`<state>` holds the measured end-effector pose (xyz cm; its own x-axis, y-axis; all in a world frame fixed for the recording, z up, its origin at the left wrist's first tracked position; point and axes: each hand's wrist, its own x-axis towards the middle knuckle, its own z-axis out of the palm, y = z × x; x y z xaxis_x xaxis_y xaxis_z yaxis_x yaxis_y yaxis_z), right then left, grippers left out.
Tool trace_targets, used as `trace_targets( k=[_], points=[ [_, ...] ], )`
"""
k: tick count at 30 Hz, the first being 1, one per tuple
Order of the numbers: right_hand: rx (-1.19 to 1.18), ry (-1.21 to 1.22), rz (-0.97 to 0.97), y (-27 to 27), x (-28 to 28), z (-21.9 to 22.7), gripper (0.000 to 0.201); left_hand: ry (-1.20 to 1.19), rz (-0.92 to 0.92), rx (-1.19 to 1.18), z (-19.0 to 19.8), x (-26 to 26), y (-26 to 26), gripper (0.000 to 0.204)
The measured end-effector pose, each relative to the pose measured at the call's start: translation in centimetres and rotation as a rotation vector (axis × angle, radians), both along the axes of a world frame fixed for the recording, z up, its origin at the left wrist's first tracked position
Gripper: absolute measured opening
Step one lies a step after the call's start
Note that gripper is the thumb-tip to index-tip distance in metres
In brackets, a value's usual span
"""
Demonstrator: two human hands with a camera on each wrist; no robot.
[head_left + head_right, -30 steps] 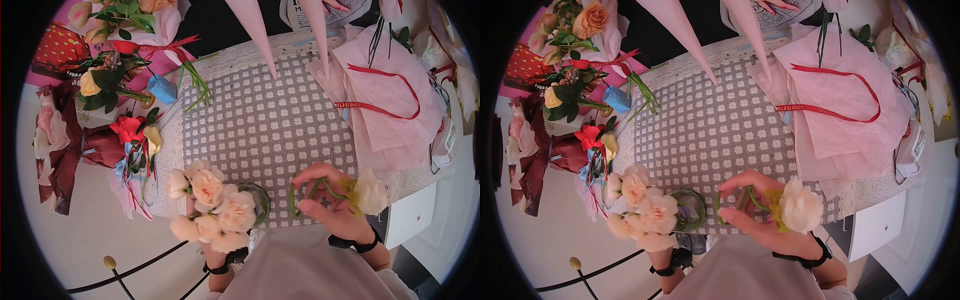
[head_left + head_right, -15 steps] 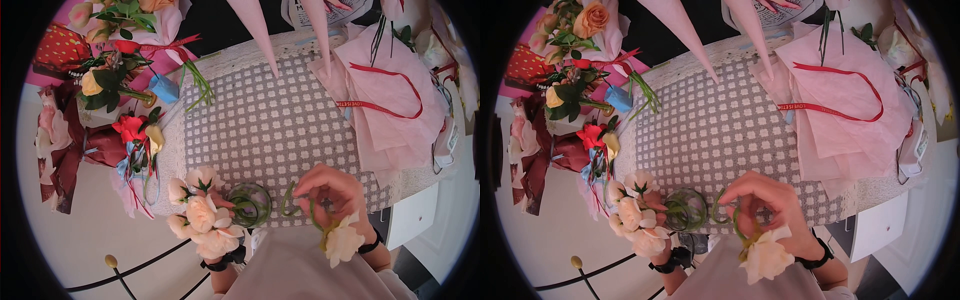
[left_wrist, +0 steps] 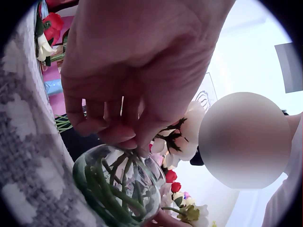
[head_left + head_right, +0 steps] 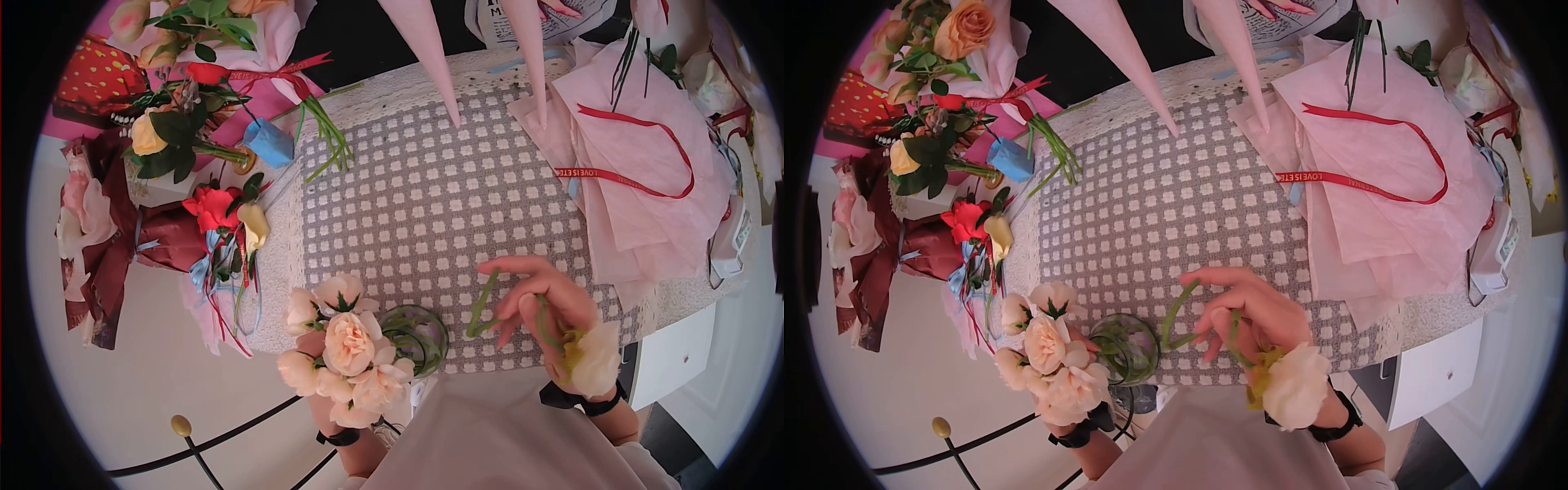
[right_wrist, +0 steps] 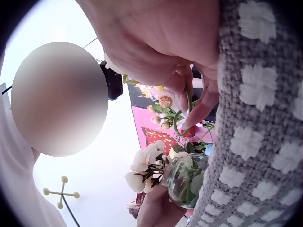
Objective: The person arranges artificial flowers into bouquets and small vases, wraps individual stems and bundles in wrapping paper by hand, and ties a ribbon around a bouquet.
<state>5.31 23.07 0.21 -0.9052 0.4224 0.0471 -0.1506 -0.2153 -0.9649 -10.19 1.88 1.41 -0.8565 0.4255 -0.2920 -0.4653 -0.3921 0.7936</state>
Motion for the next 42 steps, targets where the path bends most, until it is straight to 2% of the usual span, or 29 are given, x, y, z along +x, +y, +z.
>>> trace_targets(
  k=[5, 9, 11, 14, 16, 20, 22, 25, 26, 28, 32, 34, 42],
  points=[
    [-0.056, -0.036, 0.036, 0.2, 0.3, 0.6, 0.028, 0.021, -0.012, -0.022, -0.1, 0.1, -0.1, 0.055],
    [-0.12, -0.076, -0.009, -0.2, 0.1, 1.3, 0.014, 0.039, -0.023, -0.04, -0.1, 0.2, -0.1, 0.055],
    [-0.162, -0.096, -0.044, -0.1, 0.0, 1.6, 0.014, 0.047, -0.029, -0.049, -0.1, 0.3, -0.2, 0.055],
    [-0.097, -0.1, 0.005, 0.3, 0.1, 1.4, 0.025, 0.061, -0.037, -0.06, -0.1, 0.3, -0.2, 0.054],
    [0.074, -0.005, 0.001, 0.3, 0.3, 0.2, 0.031, 0.07, -0.042, -0.067, -0.1, 0.3, -0.2, 0.054],
    [0.102, -0.024, 0.015, 0.7, 0.3, 0.9, 0.028, 0.086, -0.051, -0.082, -0.2, 0.4, -0.3, 0.054],
    [0.244, -0.056, 0.049, 0.8, 0.3, 0.9, 0.027, 0.095, -0.055, -0.088, -0.2, 0.5, -0.4, 0.054],
    [0.336, -0.068, 0.085, 1.1, 0.2, 1.1, 0.021, 0.108, -0.06, -0.098, -0.3, 0.5, -0.5, 0.053],
    [0.336, -0.067, 0.087, 1.0, 0.2, 1.1, 0.021, 0.113, -0.061, -0.101, -0.3, 0.5, -0.6, 0.053],
    [0.164, -0.084, 0.064, 0.6, 0.3, 1.0, 0.024, 0.122, -0.064, -0.108, -0.3, 0.6, -0.6, 0.053],
    [0.154, -0.089, 0.051, 0.5, 0.3, 1.0, 0.022, 0.139, -0.073, -0.121, -0.4, 0.6, -0.8, 0.053],
    [0.068, -0.091, 0.02, 0.3, 0.2, 1.2, 0.022, 0.148, -0.077, -0.128, -0.4, 0.7, -0.9, 0.053],
    [0.069, -0.02, -0.051, -0.5, 0.0, 0.0, 0.02, 0.184, -0.087, -0.151, -0.5, 0.9, -1.4, 0.052]
  ],
)
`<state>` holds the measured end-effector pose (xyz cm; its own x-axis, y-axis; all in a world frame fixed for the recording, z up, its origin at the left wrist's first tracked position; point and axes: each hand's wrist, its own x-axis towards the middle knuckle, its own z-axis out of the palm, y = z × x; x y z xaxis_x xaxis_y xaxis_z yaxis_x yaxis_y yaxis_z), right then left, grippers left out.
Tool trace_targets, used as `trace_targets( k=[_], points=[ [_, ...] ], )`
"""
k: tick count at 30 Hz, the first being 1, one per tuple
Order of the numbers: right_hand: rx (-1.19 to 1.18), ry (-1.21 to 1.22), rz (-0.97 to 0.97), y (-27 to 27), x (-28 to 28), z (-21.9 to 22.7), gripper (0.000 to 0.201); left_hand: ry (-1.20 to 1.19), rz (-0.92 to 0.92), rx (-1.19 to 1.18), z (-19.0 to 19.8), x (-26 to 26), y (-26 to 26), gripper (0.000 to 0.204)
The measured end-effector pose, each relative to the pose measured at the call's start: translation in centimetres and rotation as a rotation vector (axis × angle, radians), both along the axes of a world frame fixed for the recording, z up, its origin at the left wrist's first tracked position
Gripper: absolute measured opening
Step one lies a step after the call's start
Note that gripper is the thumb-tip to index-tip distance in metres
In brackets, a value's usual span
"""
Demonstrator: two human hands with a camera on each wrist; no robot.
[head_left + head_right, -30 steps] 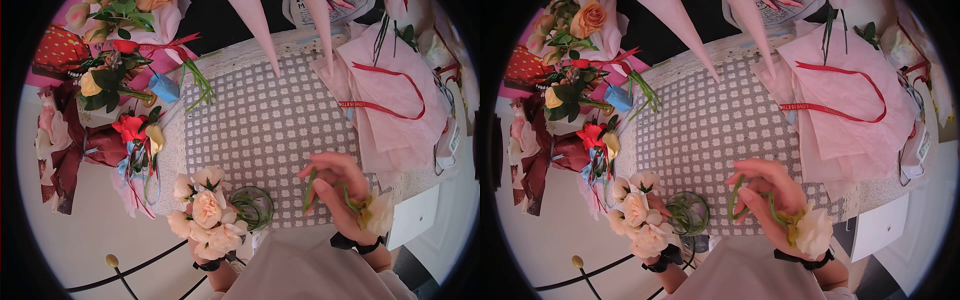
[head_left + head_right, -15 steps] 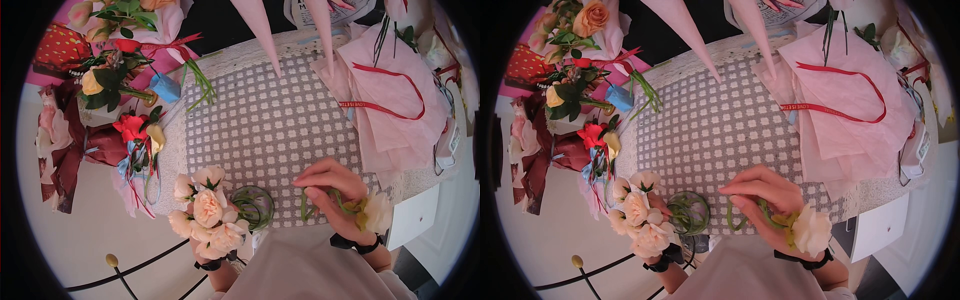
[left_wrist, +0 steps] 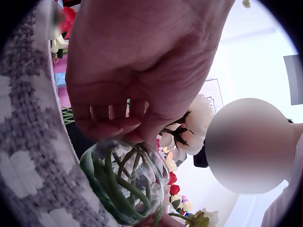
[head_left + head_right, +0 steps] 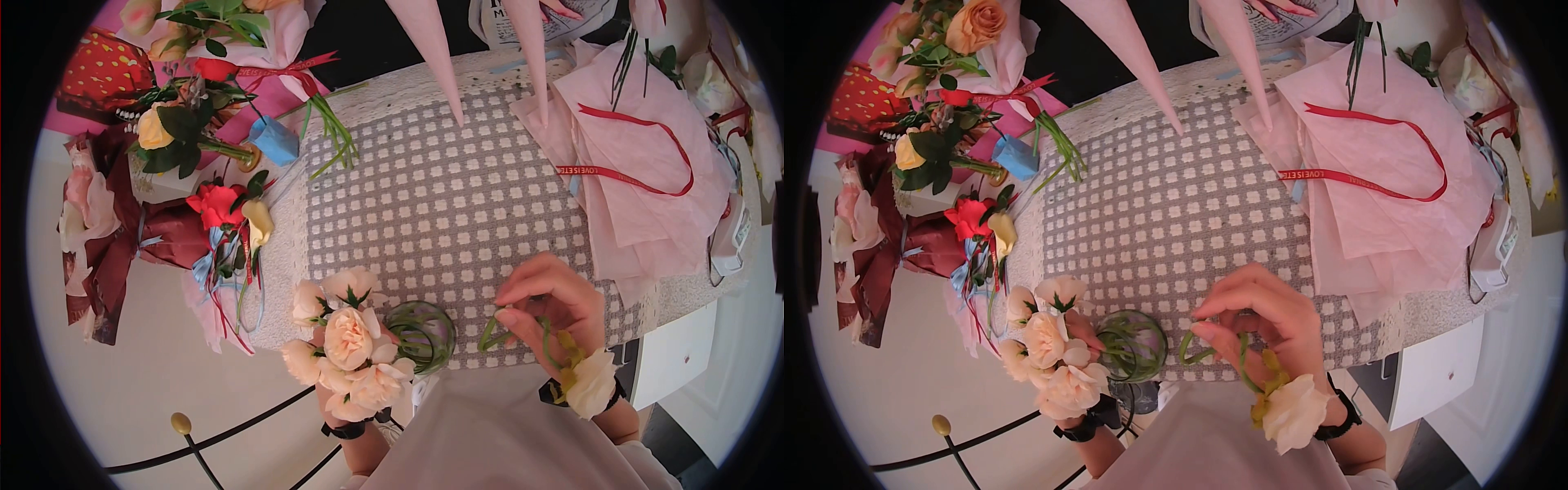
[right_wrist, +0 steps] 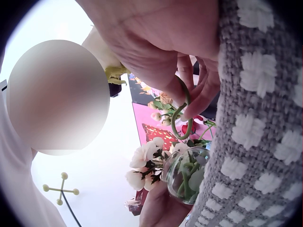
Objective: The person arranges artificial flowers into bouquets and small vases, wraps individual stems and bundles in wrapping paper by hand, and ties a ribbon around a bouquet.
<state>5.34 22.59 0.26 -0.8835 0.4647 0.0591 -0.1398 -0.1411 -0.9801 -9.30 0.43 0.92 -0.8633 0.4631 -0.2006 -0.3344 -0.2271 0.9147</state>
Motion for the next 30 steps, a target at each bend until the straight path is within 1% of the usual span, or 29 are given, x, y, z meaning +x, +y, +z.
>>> trace_targets(
  k=[2, 4, 5, 7, 8, 10, 11, 12, 14, 18, 20, 21, 23, 24, 26, 30],
  points=[
    [0.015, 0.02, -0.014, -0.2, 0.0, -0.1, 0.02, 0.009, -0.002, -0.005, 0.0, 0.0, -0.1, 0.052],
    [-0.081, 0.009, -0.055, -0.4, 0.1, -0.1, 0.029, 0.017, -0.004, -0.01, -0.1, 0.1, -0.3, 0.052],
    [-0.08, 0.009, -0.054, -0.7, 0.1, 0.1, 0.029, 0.021, -0.005, -0.013, -0.1, 0.1, -0.4, 0.052],
    [-0.172, 0.032, -0.054, -1.4, -0.3, 1.1, 0.031, 0.03, -0.008, -0.016, -0.1, 0.1, -0.4, 0.052],
    [-0.169, 0.032, -0.053, -1.7, -0.6, 1.6, 0.031, 0.035, -0.009, -0.017, -0.1, 0.1, -0.5, 0.052],
    [-0.001, 0.133, 0.0, -2.4, -1.4, 2.6, 0.033, 0.044, -0.01, -0.018, -0.1, 0.0, -0.8, 0.052],
    [0.017, 0.145, 0.019, -2.8, -1.7, 2.6, 0.034, 0.049, -0.01, -0.018, -0.1, 0.0, -0.9, 0.051],
    [0.021, 0.145, 0.022, -3.0, -2.1, 2.6, 0.034, 0.054, -0.009, -0.017, -0.2, -0.1, -1.1, 0.051],
    [0.171, 0.115, 0.068, -3.2, -2.7, 2.8, 0.036, 0.061, -0.004, -0.015, -0.3, -0.2, -1.5, 0.051],
    [0.282, 0.071, 0.089, -3.3, -3.1, 3.2, 0.037, 0.068, 0.011, -0.008, -0.8, -0.3, -2.4, 0.051],
    [0.211, 0.057, 0.014, -3.5, -2.8, 3.2, 0.034, 0.068, 0.017, -0.005, -1.1, -0.3, -2.8, 0.051],
    [0.216, 0.053, 0.017, -3.5, -2.8, 3.6, 0.034, 0.067, 0.017, -0.004, -1.3, -0.4, -2.9, 0.051],
    [0.227, 0.02, -0.125, -3.4, -2.9, 4.5, 0.032, 0.068, 0.014, -0.004, -1.6, -0.4, -3.1, 0.051],
    [0.231, 0.017, -0.124, -3.2, -3.0, 4.6, 0.032, 0.069, 0.012, -0.004, -1.6, -0.4, -3.2, 0.051],
    [0.366, 0.082, -0.19, -2.5, -3.1, 4.6, 0.034, 0.073, 0.011, -0.003, -1.8, -0.5, -3.3, 0.051],
    [0.406, 0.038, -0.18, -2.4, -2.9, 4.1, 0.034, 0.082, 0.012, -0.009, -2.2, -0.6, -3.5, 0.05]
  ],
)
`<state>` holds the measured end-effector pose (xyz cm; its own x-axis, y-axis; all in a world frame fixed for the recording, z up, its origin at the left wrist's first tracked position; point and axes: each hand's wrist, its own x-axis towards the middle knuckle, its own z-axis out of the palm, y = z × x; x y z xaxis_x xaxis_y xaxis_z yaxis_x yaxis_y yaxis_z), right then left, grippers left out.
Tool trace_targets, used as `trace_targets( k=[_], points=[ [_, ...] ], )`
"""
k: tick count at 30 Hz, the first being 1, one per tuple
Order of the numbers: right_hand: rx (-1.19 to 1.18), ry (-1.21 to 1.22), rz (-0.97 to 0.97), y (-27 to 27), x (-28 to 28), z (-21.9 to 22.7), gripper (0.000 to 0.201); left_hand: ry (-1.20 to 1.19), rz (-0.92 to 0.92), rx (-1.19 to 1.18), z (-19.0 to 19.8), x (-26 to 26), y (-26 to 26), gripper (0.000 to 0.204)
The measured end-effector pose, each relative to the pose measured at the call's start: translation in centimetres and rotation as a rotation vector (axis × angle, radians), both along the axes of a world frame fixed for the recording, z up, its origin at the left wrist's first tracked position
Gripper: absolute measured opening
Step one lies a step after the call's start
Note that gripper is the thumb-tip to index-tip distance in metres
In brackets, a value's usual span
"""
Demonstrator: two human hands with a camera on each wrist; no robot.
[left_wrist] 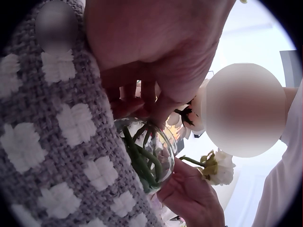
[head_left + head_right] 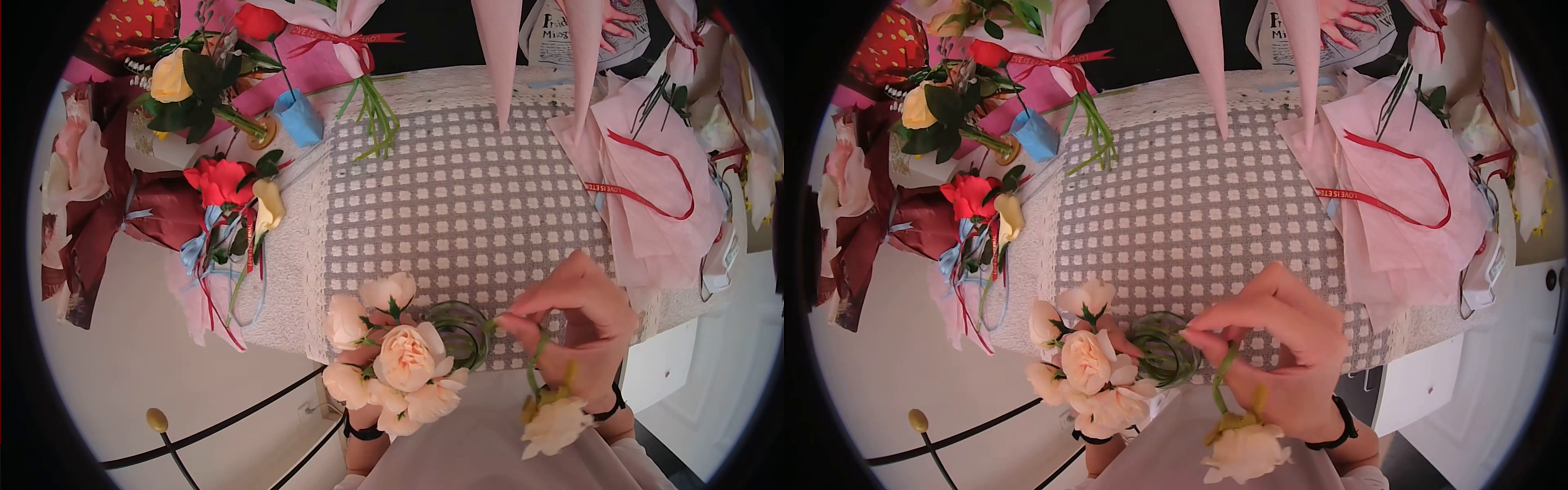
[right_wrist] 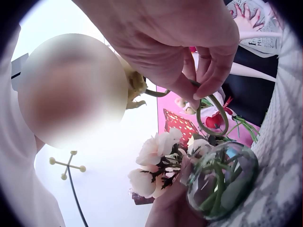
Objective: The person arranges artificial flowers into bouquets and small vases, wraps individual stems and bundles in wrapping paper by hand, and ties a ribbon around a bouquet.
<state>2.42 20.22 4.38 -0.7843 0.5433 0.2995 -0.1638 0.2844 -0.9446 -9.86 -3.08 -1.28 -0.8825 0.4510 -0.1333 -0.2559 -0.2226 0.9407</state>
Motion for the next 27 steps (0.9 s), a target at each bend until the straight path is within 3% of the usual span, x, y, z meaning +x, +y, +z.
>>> trace_targets(
  k=[9, 15, 20, 27],
  points=[
    [-0.148, 0.086, 0.07, -0.4, -0.1, 1.2, 0.033, 0.029, -0.02, -0.034, -0.4, 0.1, -0.1, 0.05],
    [-0.041, 0.06, 0.114, -2.4, -0.6, 0.2, 0.033, 0.06, -0.018, -0.05, -0.5, 0.0, -0.5, 0.05],
    [0.229, 0.065, 0.076, -3.1, 0.2, -0.1, 0.031, 0.08, -0.028, -0.059, -0.8, -0.2, -0.7, 0.05],
    [0.412, 0.113, 0.065, -2.9, 0.9, -0.4, 0.034, 0.11, -0.047, -0.085, -1.1, -0.5, -0.7, 0.049]
  ],
)
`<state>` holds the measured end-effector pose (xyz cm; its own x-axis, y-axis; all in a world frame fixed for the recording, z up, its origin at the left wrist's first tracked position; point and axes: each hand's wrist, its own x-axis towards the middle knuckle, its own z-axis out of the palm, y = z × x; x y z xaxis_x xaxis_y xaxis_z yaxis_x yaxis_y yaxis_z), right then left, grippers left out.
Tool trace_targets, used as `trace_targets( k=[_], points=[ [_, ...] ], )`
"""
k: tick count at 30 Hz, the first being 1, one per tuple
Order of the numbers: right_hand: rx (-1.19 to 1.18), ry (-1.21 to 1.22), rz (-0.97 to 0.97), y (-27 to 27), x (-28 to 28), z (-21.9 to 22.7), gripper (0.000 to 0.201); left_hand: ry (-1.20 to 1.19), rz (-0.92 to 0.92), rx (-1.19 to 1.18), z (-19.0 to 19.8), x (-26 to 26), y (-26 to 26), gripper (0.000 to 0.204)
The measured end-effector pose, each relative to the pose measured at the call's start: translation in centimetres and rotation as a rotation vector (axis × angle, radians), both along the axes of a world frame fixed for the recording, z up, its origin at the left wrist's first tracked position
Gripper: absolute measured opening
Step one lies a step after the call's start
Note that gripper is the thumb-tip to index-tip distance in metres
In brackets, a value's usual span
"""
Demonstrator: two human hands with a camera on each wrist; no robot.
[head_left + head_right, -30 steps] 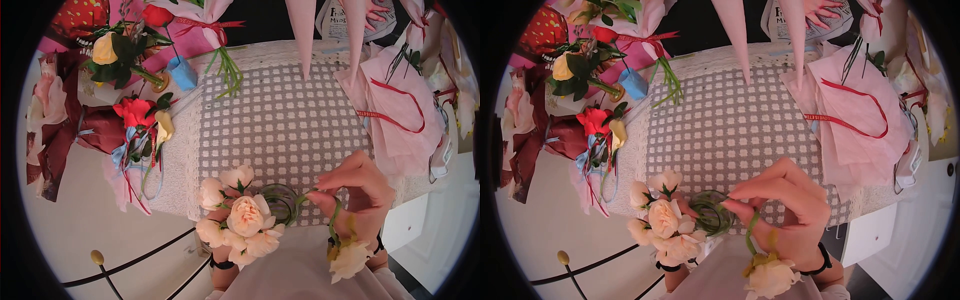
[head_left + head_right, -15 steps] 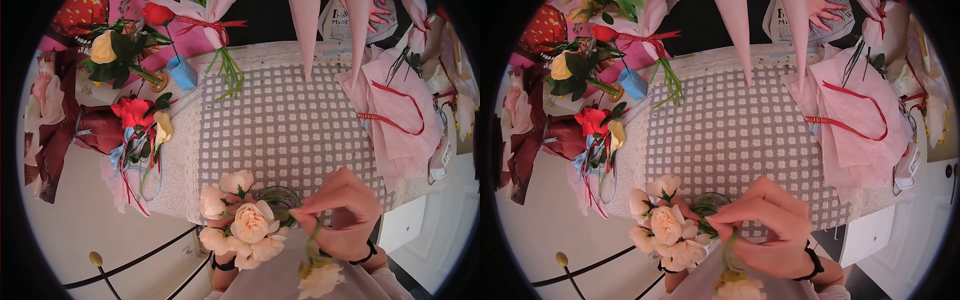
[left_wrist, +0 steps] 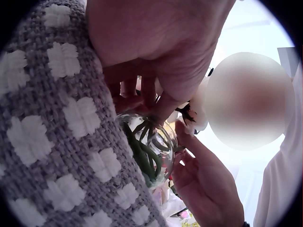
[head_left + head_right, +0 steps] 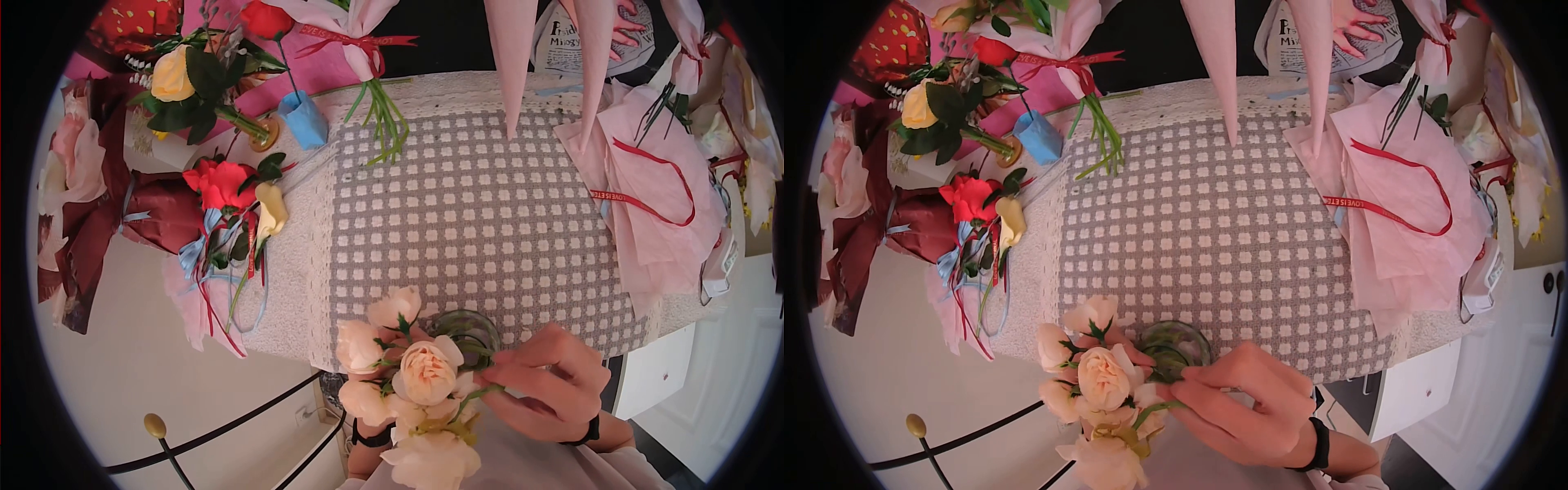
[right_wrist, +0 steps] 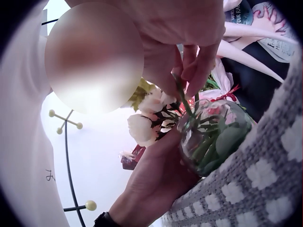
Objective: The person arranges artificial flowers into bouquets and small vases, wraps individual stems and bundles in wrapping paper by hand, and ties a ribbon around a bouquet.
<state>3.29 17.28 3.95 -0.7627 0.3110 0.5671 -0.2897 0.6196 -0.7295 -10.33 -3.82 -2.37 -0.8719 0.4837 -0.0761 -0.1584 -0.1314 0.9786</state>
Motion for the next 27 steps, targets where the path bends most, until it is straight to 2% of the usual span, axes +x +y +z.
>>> trace_targets(
  k=[2, 8, 14, 21, 23, 27],
  points=[
    [-0.007, -0.043, 0.096, 0.6, 0.4, 0.5, 0.029, 0.01, -0.008, -0.007, 0.0, 0.0, 0.2, 0.049],
    [-0.042, -0.157, 0.174, 1.5, 1.5, 0.5, 0.021, 0.043, -0.033, -0.03, 0.1, 0.0, 0.8, 0.049],
    [-0.062, -0.151, 0.276, 2.3, 0.2, 1.3, 0.019, 0.082, -0.062, -0.065, 0.3, 0.0, 0.9, 0.049],
    [0.031, -0.13, 0.205, 1.6, 1.1, 1.2, 0.02, 0.112, -0.084, -0.091, 0.2, 0.2, 0.9, 0.049],
    [0.062, -0.006, 0.176, 1.6, 1.4, 1.6, 0.02, 0.117, -0.086, -0.098, 0.1, 0.3, 0.9, 0.049],
    [0.101, 0.055, 0.1, 0.2, 1.1, 0.1, 0.018, 0.132, -0.102, -0.108, -0.1, 0.3, 0.9, 0.049]
  ],
)
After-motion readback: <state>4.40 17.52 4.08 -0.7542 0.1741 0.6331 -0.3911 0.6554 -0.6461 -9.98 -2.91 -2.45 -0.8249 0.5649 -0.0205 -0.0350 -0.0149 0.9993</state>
